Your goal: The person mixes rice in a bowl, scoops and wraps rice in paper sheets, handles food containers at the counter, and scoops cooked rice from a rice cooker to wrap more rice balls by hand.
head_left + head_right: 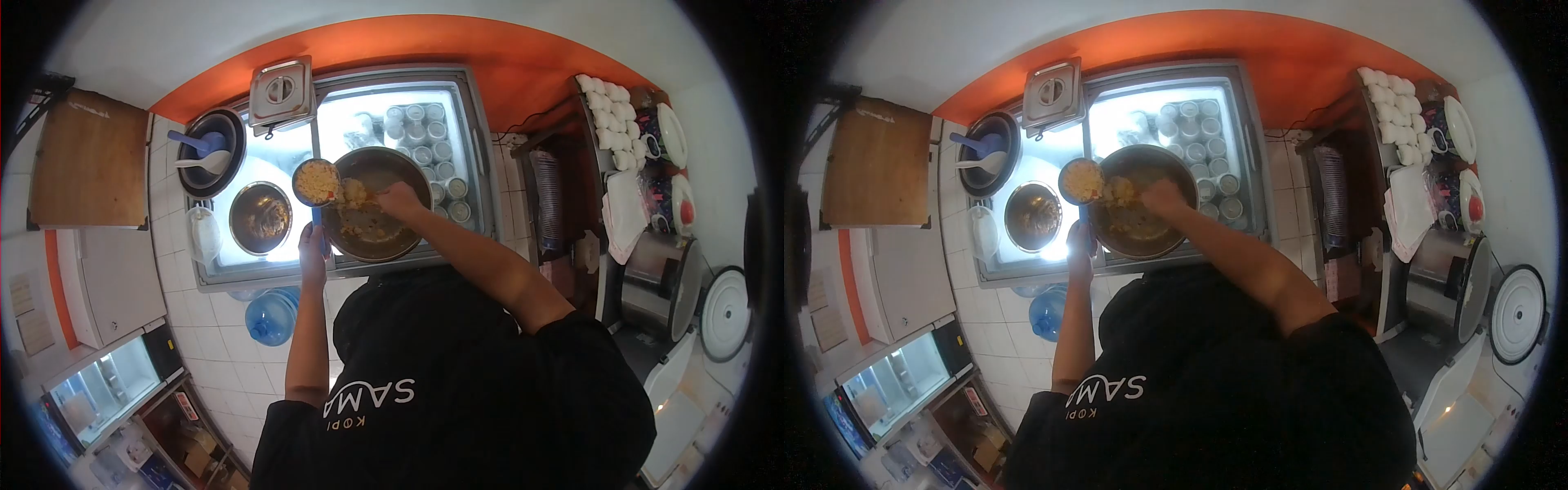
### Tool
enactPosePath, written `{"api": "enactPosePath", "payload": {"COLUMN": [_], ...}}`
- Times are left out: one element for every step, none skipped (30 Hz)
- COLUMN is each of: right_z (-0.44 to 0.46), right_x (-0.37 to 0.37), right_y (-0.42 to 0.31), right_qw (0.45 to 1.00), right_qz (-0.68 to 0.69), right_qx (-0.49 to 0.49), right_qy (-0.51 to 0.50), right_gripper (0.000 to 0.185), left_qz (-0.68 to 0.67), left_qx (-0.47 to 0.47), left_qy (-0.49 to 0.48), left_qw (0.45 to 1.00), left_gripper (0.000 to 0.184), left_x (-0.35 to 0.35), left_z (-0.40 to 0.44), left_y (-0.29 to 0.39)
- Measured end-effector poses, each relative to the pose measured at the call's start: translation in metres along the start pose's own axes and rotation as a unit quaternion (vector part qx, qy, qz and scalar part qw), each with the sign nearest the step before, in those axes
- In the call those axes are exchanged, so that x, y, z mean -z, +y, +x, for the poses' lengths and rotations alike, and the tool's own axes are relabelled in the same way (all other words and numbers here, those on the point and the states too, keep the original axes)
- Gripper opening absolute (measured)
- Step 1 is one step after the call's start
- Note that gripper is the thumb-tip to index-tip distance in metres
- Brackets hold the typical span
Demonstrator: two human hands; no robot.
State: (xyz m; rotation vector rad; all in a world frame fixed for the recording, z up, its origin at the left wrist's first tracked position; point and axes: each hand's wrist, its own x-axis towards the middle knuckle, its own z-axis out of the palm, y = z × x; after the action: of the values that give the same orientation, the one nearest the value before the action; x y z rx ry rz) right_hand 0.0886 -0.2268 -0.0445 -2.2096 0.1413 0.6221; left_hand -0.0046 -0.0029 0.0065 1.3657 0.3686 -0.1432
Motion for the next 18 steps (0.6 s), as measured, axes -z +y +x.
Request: {"api": "enactPosePath", "payload": {"right_z": [-0.008, -0.017, -0.027, -0.036, -0.045, -0.051, -0.055, -0.06, -0.068, -0.076, -0.084, -0.092, -0.099, -0.105, -0.107, -0.107, -0.108, -0.111], "right_x": [0.006, 0.013, 0.021, 0.03, 0.038, 0.043, 0.047, 0.052, 0.058, 0.066, 0.073, 0.077, 0.081, 0.082, 0.08, 0.074, 0.069, 0.06], "right_y": [-0.008, -0.015, -0.022, -0.026, -0.028, -0.025, -0.023, -0.02, -0.021, -0.024, -0.026, -0.027, -0.028, -0.027, -0.024, -0.017, -0.011, -0.006], "right_qw": [0.998, 0.993, 0.994, 0.995, 0.995, 0.995, 0.993, 0.989, 0.989, 0.989, 0.989, 0.988, 0.989, 0.987, 0.987, 0.99, 0.983, 0.983], "right_qz": [0.015, 0.03, 0.028, 0.029, 0.03, 0.028, 0.057, 0.086, 0.085, 0.092, 0.1, 0.1, 0.115, 0.131, 0.132, 0.048, -0.037, -0.035], "right_qx": [-0.054, -0.108, -0.106, -0.091, -0.077, -0.078, -0.07, -0.062, -0.062, -0.039, -0.017, -0.018, 0.013, 0.043, 0.041, 0.099, 0.155, 0.151], "right_qy": [0.014, 0.027, 0.025, 0.038, 0.052, 0.052, 0.08, 0.108, 0.107, 0.109, 0.112, 0.113, 0.096, 0.08, 0.084, 0.088, 0.092, 0.097], "right_gripper": [0.031, 0.033, 0.033, 0.035, 0.038, 0.038, 0.038, 0.039, 0.039, 0.036, 0.034, 0.034, 0.03, 0.031, 0.031, 0.037, 0.044, 0.044], "left_qz": [0.0, -0.002, -0.004, -0.005, 0.004, 0.014, 0.012, 0.05, 0.089, 0.088, 0.178, 0.266, 0.266, 0.268, 0.269, 0.252, 0.254, 0.287], "left_qx": [-0.002, -0.001, 0.001, 0.0, -0.003, -0.006, -0.006, 0.014, 0.034, 0.034, -0.039, -0.11, -0.11, -0.036, 0.037, 0.058, 0.058, 0.061], "left_qy": [0.003, 0.013, 0.022, 0.024, 0.026, 0.028, 0.028, 0.035, 0.042, 0.042, 0.039, 0.035, 0.033, 0.03, 0.026, 0.006, 0.001, -0.016], "left_qw": [1.0, 1.0, 1.0, 1.0, 1.0, 1.0, 1.0, 0.998, 0.995, 0.995, 0.982, 0.957, 0.957, 0.962, 0.962, 0.966, 0.965, 0.956], "left_gripper": [0.027, 0.029, 0.031, 0.031, 0.031, 0.03, 0.03, 0.03, 0.03, 0.03, 0.028, 0.027, 0.027, 0.027, 0.027, 0.029, 0.029, 0.031], "left_x": [0.0, 0.0, 0.0, -0.001, -0.002, -0.002, -0.003, -0.003, -0.003, -0.004, -0.006, -0.012, -0.019, -0.027, -0.035, -0.039, -0.039, -0.038], "left_z": [0.001, 0.0, -0.001, -0.002, -0.004, -0.005, -0.005, -0.005, -0.005, -0.005, -0.005, -0.007, -0.01, -0.014, -0.017, -0.015, -0.011, -0.005], "left_y": [0.001, 0.001, 0.001, 0.004, 0.006, 0.008, 0.01, 0.012, 0.013, 0.013, 0.012, 0.016, 0.02, 0.025, 0.03, 0.025, 0.01, -0.01]}}
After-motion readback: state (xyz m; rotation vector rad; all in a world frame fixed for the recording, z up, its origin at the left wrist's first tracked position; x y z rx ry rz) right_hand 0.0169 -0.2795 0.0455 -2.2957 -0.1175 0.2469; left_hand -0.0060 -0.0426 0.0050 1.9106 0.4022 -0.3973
